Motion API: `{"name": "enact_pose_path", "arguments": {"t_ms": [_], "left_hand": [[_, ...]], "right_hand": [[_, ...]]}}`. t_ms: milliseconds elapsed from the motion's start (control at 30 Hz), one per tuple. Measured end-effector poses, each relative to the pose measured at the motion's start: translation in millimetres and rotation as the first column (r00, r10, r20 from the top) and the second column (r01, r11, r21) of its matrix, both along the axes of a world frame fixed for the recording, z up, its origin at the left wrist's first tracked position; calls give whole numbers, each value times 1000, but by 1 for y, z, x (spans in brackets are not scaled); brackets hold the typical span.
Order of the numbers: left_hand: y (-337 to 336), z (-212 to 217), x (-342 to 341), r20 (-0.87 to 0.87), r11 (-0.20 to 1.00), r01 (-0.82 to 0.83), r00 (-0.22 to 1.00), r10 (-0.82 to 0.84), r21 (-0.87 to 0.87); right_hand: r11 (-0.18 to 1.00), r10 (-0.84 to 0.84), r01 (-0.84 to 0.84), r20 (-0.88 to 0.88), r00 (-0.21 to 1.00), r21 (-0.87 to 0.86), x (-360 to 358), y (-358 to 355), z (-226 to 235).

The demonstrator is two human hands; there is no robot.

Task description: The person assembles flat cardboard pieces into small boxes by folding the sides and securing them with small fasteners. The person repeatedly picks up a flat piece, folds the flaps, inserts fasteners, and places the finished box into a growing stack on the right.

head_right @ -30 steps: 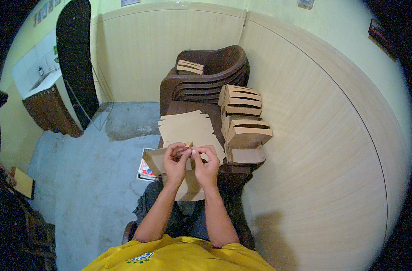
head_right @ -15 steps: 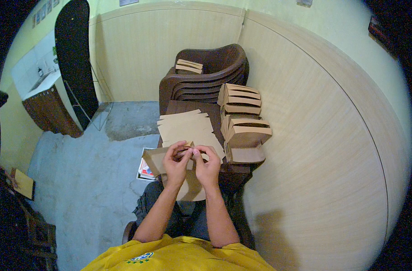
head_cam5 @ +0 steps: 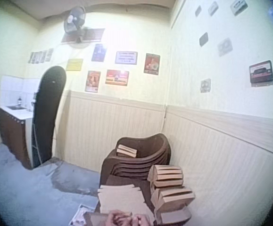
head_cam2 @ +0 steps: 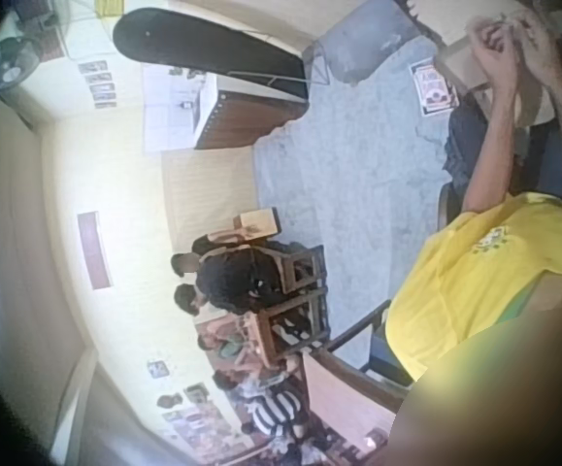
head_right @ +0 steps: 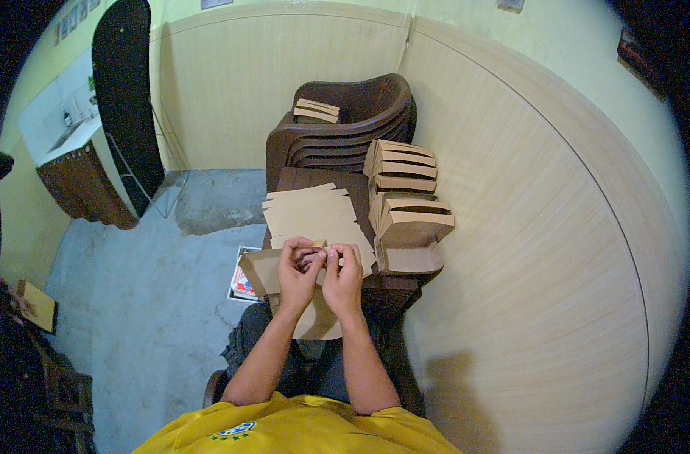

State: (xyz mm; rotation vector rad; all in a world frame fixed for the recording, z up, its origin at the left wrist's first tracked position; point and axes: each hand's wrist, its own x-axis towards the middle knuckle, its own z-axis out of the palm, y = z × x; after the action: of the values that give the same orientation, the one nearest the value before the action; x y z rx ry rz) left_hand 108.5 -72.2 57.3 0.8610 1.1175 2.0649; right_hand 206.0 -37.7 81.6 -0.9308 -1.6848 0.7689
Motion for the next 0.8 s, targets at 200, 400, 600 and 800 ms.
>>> {"name": "enact_pose_path", "arguments": {"t_ms": [200,400,600,800], "left_hand": [[-1,0,-4,9,1000,6,1000,-6,31],[-3,11,0,152,997,-51,987,58,-52],[3,12,-6,-121,977,-203,973,195,-63],[-2,7,-4,112,995,58,993,-49,-79]], "right_hand": [[998,56,-55,-43,998,25,4,0,1],[971,92,-155,-313,945,-183,-3,-2,-2],[990,142,-144,-160,977,-2,0,-10,4],[993,116,-110,-170,979,48,4,-8,-2]]}}
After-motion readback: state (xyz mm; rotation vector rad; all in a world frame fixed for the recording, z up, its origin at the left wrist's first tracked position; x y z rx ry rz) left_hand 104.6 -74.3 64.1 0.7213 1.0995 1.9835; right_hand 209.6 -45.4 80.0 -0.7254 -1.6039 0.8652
